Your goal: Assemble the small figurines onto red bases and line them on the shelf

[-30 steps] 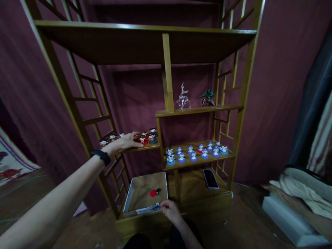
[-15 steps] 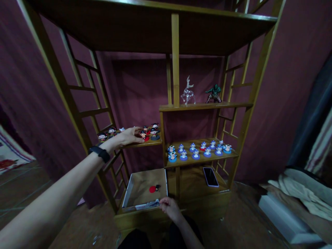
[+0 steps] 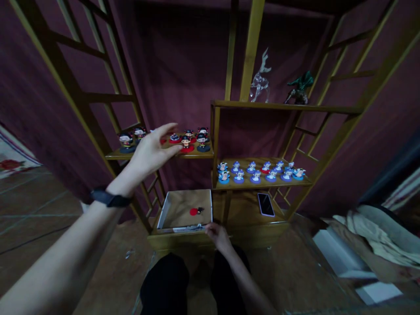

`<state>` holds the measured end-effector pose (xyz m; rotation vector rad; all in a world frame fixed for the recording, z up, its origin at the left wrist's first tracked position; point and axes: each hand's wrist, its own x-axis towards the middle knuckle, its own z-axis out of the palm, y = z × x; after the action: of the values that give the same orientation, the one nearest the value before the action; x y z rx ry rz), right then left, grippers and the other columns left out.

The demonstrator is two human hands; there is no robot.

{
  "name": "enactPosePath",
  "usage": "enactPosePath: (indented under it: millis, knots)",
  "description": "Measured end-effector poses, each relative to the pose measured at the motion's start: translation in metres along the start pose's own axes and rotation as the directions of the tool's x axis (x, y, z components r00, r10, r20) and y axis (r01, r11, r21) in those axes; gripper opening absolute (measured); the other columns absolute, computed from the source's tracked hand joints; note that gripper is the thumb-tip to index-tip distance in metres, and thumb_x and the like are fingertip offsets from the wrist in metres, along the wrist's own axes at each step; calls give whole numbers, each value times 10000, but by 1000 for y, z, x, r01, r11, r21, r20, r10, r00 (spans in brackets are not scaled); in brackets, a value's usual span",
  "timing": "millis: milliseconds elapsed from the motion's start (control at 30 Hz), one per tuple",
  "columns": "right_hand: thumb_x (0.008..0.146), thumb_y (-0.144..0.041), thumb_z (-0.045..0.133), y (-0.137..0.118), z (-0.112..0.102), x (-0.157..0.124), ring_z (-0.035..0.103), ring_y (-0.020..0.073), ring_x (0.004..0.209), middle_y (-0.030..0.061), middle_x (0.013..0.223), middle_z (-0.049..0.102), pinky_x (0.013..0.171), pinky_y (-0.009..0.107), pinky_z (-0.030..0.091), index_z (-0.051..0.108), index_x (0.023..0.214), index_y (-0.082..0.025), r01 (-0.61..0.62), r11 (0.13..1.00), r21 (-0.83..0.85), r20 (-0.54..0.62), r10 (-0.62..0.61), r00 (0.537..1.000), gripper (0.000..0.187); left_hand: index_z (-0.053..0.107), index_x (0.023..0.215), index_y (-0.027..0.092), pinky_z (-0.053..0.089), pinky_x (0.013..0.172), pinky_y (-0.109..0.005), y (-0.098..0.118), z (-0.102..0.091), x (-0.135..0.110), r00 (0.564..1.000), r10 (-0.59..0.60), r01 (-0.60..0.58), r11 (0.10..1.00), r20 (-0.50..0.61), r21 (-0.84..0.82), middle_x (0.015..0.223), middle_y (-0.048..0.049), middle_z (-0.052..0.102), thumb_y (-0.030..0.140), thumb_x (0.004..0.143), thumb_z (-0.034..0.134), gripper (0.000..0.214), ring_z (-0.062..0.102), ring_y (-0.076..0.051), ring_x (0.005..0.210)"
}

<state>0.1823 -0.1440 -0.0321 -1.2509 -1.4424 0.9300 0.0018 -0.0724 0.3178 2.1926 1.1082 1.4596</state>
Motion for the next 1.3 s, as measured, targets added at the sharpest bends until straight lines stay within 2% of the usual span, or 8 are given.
enactPosePath:
  millis: [133, 333, 467, 633, 767, 867, 1033, 1300]
  knots:
    - [752, -262, 511, 7, -3, 6, 629, 168, 753, 25, 810, 684, 703, 276, 478, 645, 865, -194, -46, 998, -51, -36, 44, 998, 189, 610, 1047, 182, 458, 857, -324, -29, 25, -82, 963, -156, 126, 982, -221, -143, 1041, -63, 651, 328, 711, 603, 366, 593, -185, 948]
    - [790, -176, 444, 11, 9, 50, 629, 144, 833, 6, 903, 683, 782, 264, 470, 638, 925, -225, -3, 960, -279, 8, 5, 1000, 242, 658, 802, 112, 500, 664, -307, -186, 110, -174, 748, -662, 632, 691, 43, -351, 714, -71, 685, 317, 606, 655, 283, 626, -183, 673]
    - [779, -86, 420, 16, 30, 93, 599, 136, 935, 12, 1026, 653, 851, 245, 434, 619, 1003, -234, 39, 875, -483, 82, 1, 997, 334, 664, 812, 146, 473, 736, -283, -250, 146, -183, 733, -669, 679, 729, 123, -87, 835, -87, 700, 188, 666, 572, 178, 634, -195, 784]
    - [776, -81, 429, 33, 51, 125, 480, 165, 1121, 38, 1183, 564, 943, 272, 367, 596, 1065, -228, 69, 748, -660, 178, 67, 982, 365, 625, 990, 167, 428, 816, -289, -260, 161, -177, 729, -640, 539, 755, 243, 374, 1006, -119, 659, 155, 772, 466, 271, 600, -203, 945]
    - [753, -81, 445, 45, 53, 130, 405, 189, 1183, 55, 1272, 480, 970, 294, 334, 524, 1179, -230, 102, 654, -750, 248, 135, 959, 458, 559, 1086, 149, 401, 863, -366, -259, 168, -181, 768, -538, 241, 745, 347, 622, 1129, -171, 560, 114, 763, 463, 339, 524, -251, 1053]
    - [706, -26, 439, 47, 51, 129, 411, 184, 1166, 57, 1246, 478, 958, 289, 335, 465, 1227, -234, 145, 607, -781, 304, 167, 938, 562, 515, 1146, 128, 388, 887, -378, -263, 176, -184, 742, -474, 80, 765, 474, 639, 1201, -182, 496, 42, 699, 491, 455, 482, -263, 1096]
    - [745, -68, 432, 44, 50, 129, 475, 197, 1075, 100, 1181, 475, 909, 306, 370, 511, 1119, -193, 107, 531, -841, 254, 212, 944, 402, 475, 1197, 134, 397, 897, -374, -270, 187, -184, 670, -507, 44, 757, 543, 652, 1234, -166, 486, -21, 677, 457, 543, 476, -257, 1114]
    - [780, -177, 461, 34, 47, 130, 448, 230, 1135, 122, 1250, 452, 922, 345, 366, 507, 1115, -172, -1, 565, -825, 192, 282, 940, 338, 525, 1135, 142, 399, 912, -344, -272, 192, -180, 699, -467, 58, 792, 542, 608, 1207, -157, 519, 9, 762, 389, 419, 468, -223, 1143]
